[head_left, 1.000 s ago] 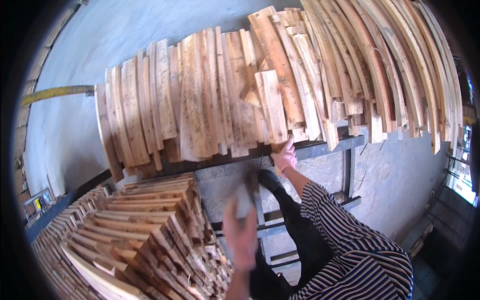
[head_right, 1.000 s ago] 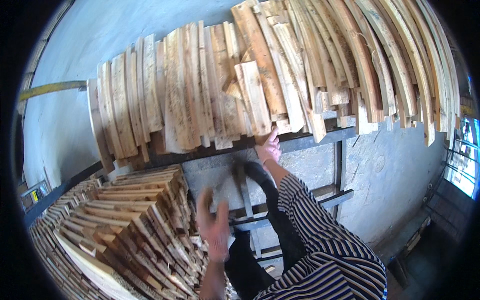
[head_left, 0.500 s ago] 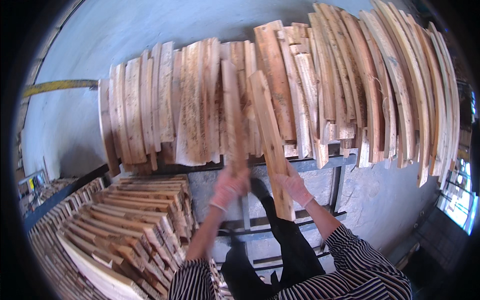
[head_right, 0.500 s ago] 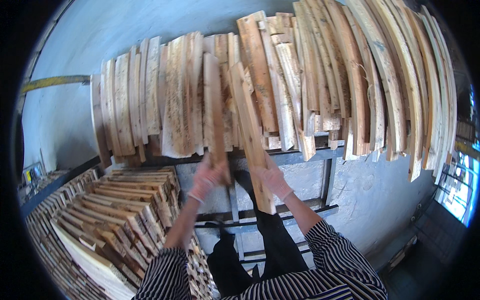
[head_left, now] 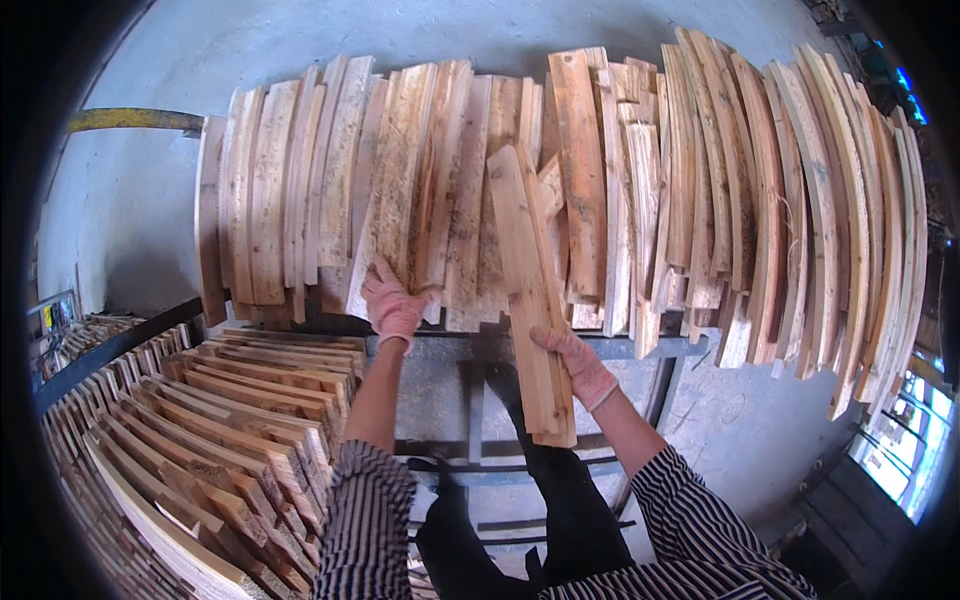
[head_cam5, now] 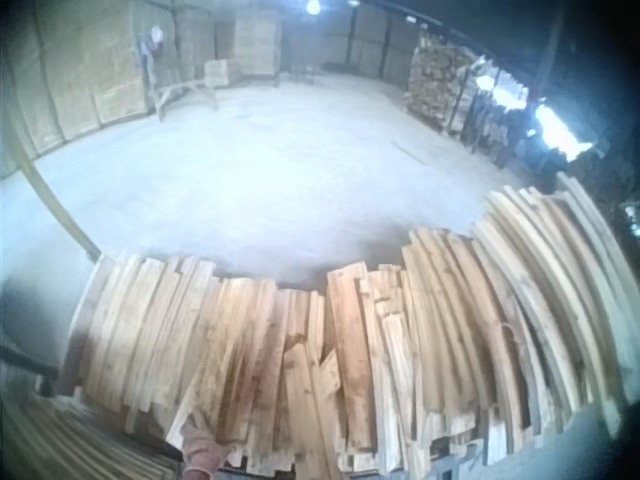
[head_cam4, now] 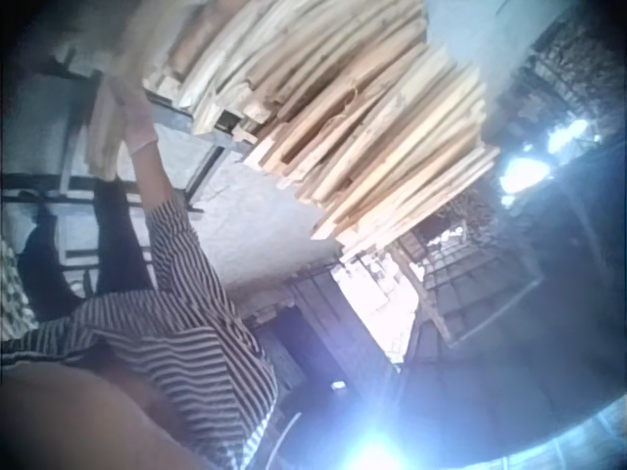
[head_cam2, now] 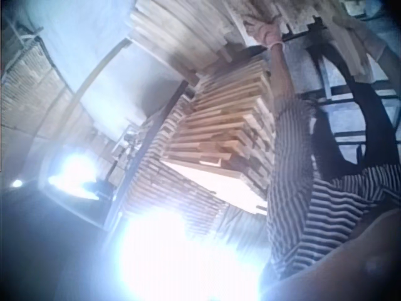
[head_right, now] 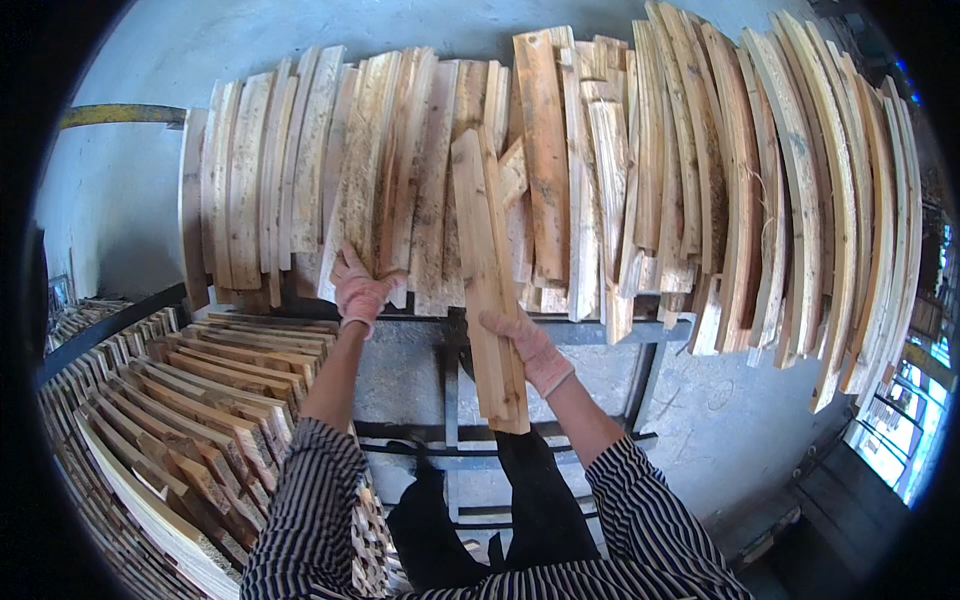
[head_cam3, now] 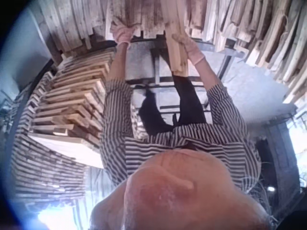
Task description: The person stacks wooden planks on a metal rack in a warehouse. They repeatedly pick up planks from a pile on the floor and place them onto the rack, arranging them vertically.
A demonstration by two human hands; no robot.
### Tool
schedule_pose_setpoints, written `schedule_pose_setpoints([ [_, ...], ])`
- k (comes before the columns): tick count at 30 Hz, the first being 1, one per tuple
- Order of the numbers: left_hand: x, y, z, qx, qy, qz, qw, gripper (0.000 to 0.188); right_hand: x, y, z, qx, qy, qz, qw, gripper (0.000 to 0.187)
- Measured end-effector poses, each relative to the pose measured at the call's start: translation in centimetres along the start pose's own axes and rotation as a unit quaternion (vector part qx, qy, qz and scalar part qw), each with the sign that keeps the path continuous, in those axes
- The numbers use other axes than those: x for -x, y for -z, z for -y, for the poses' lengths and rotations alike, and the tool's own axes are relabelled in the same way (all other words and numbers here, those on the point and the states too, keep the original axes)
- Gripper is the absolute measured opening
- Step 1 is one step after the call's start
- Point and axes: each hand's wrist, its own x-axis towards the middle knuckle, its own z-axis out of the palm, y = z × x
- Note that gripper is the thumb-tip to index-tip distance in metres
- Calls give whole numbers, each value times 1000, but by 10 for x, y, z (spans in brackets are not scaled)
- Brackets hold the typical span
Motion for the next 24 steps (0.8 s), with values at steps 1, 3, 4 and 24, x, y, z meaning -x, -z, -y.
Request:
schedule_pose_setpoints([
  [1,-5,-7,12,34,-35,-7,999,143,7,0,6,-23,-17,24,999,59],
  [3,-26,-11,21,47,-92,48,994,137,18,8,26,-66,-31,71,995,60],
  [4,-36,-15,43,96,-114,59,987,125,25,5,28,-62,-44,48,996,61],
  [24,347,119,-69,469,115,252,838,88,87,-45,-1,185,30,88,978,103],
])
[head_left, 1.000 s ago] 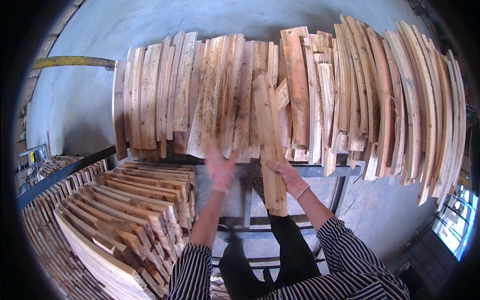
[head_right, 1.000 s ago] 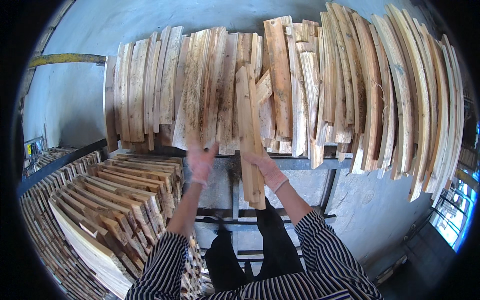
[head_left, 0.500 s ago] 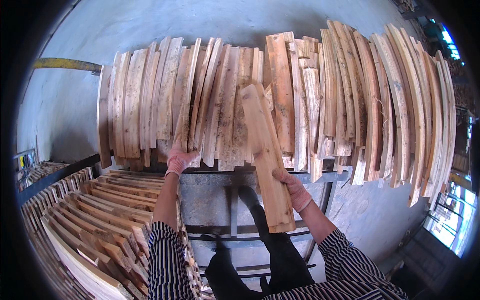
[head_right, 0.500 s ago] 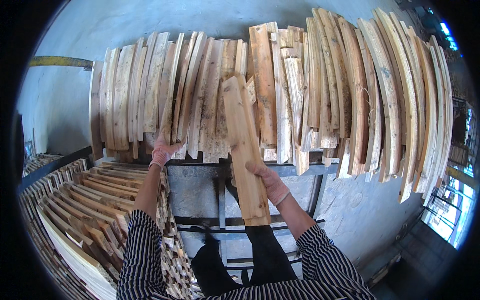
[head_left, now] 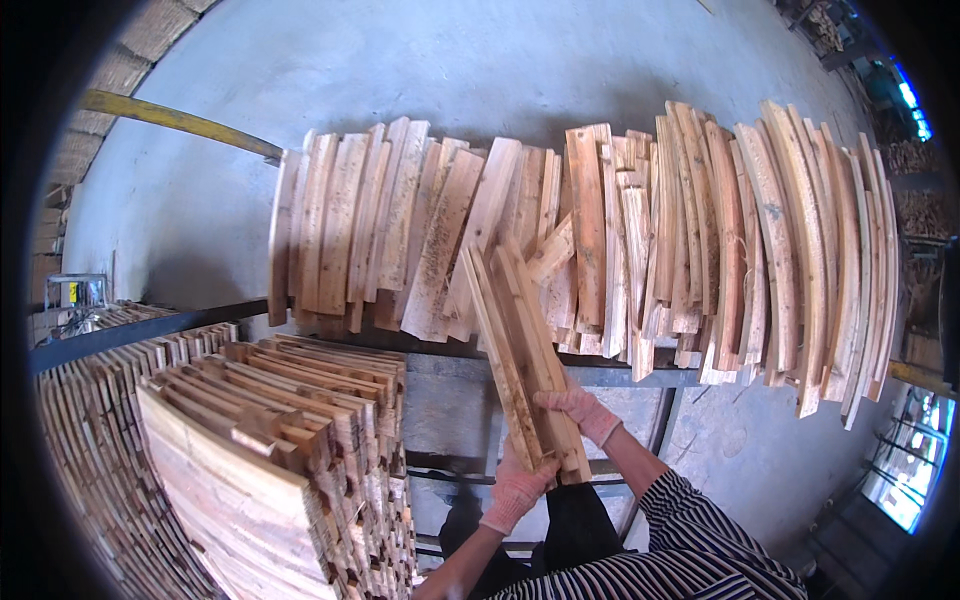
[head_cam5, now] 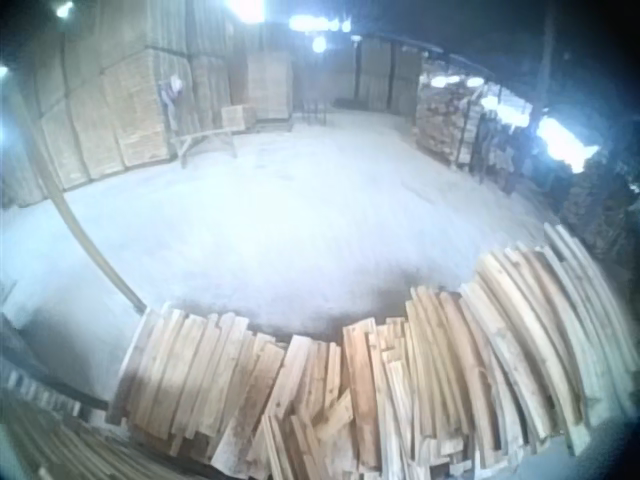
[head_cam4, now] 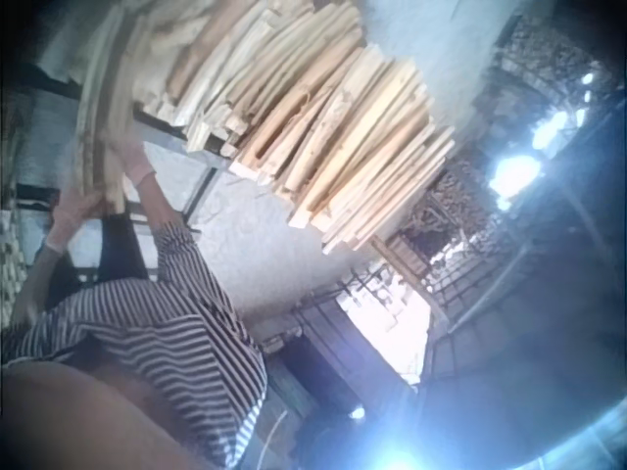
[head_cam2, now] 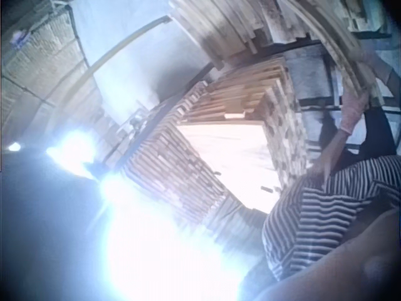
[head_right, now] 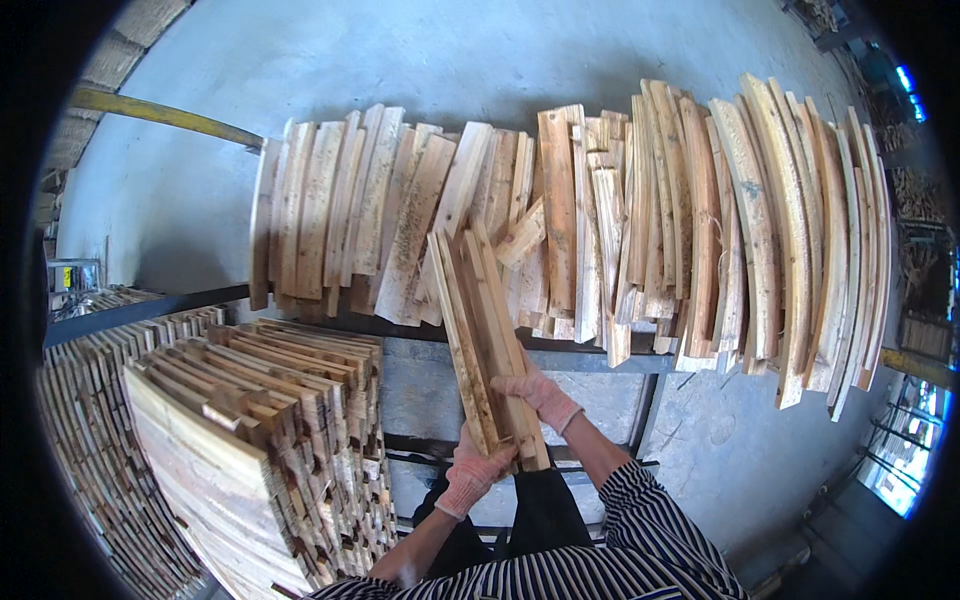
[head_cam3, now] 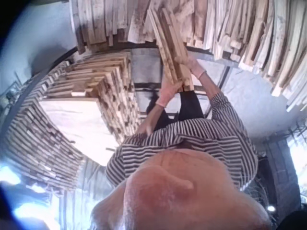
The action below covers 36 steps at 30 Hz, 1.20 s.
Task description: The person stacks wooden planks on a metal rack in a warehouse. They repeatedly pick up planks from a pile on the floor and place them onto the rack, arranging them vertically.
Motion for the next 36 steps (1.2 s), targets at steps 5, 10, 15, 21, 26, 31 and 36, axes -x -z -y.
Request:
schedule_pose_setpoints([
  [5,106,27,-56,-75,39,-2,996,96,89,-60,18,-49,10,8,999,112],
  [10,177,57,-20,6,-201,-7,979,97,162,-113,45,112,58,63,990,129],
  [15,160,140,-146,312,-327,-16,892,68,175,-195,100,166,227,213,936,132],
  [21,267,194,-117,404,-408,-204,793,95,195,-317,150,301,212,327,870,117],
  [26,355,259,-41,440,-406,-316,736,104,193,-445,118,333,184,383,842,103],
  [31,484,352,82,267,-309,-498,765,97,179,-520,98,460,232,413,751,105],
  [36,593,415,194,225,-226,-599,735,107,147,-580,80,761,251,354,483,104],
])
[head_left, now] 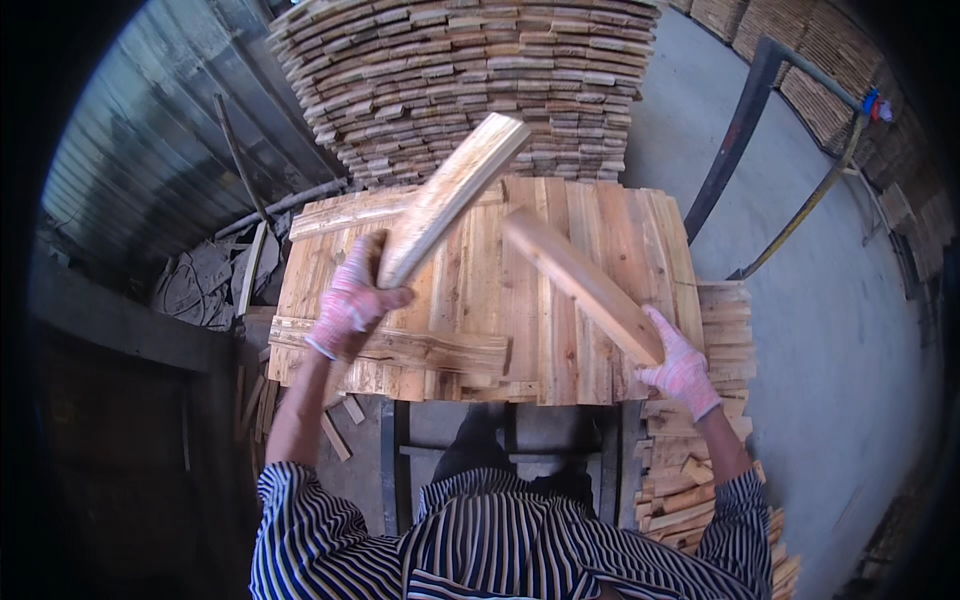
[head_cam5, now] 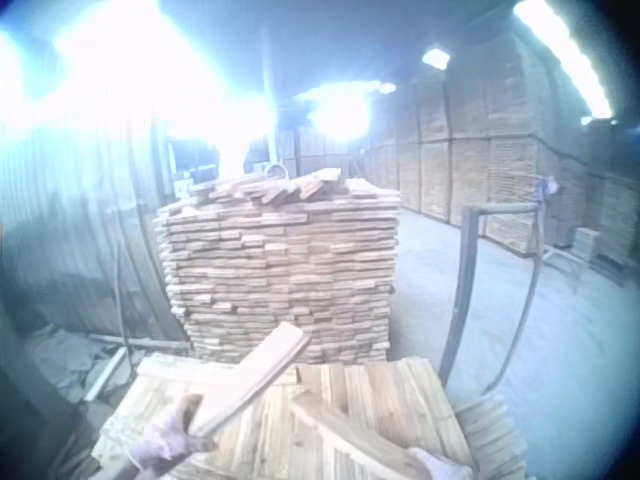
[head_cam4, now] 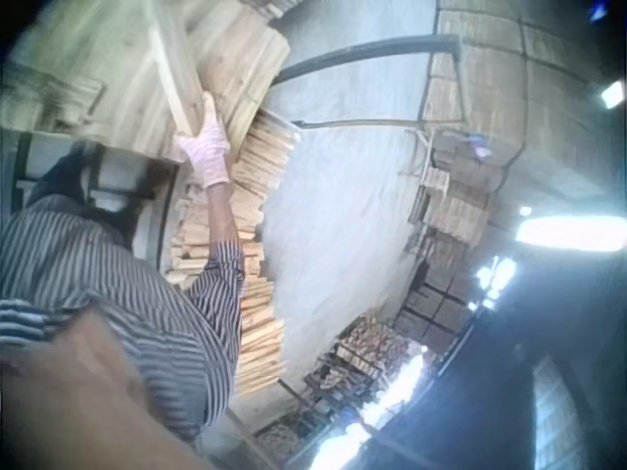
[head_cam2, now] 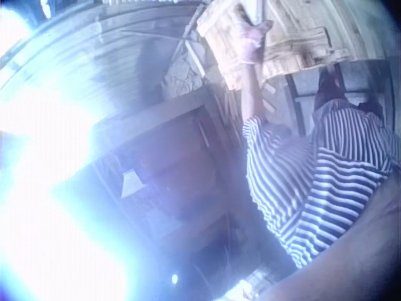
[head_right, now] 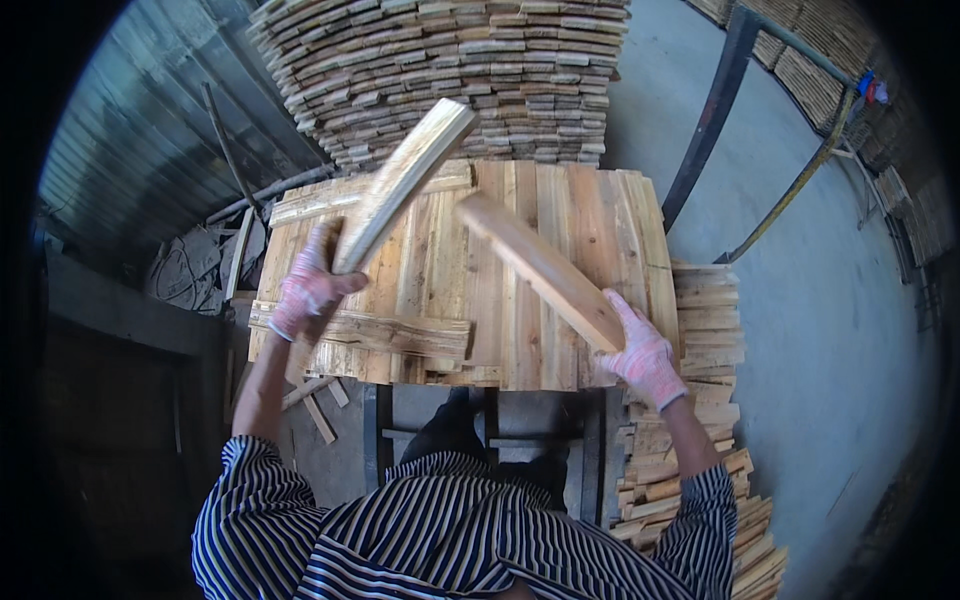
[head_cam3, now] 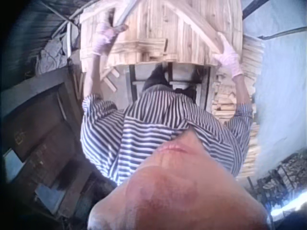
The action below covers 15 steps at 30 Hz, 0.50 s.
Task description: The person stacks wooden planks on a metal rack in a warehouse. They repeatedly pick up planks from a pile on the floor and place them onto the rack, arranging them vertically.
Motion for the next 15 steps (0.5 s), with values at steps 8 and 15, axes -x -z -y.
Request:
schedule_pose_setpoints([
  [8,-47,148,87,-314,-60,65,945,92,-102,5,0,296,100,62,948,102],
  [15,-85,161,108,-448,-117,163,871,95,-227,46,24,305,91,34,947,106],
])
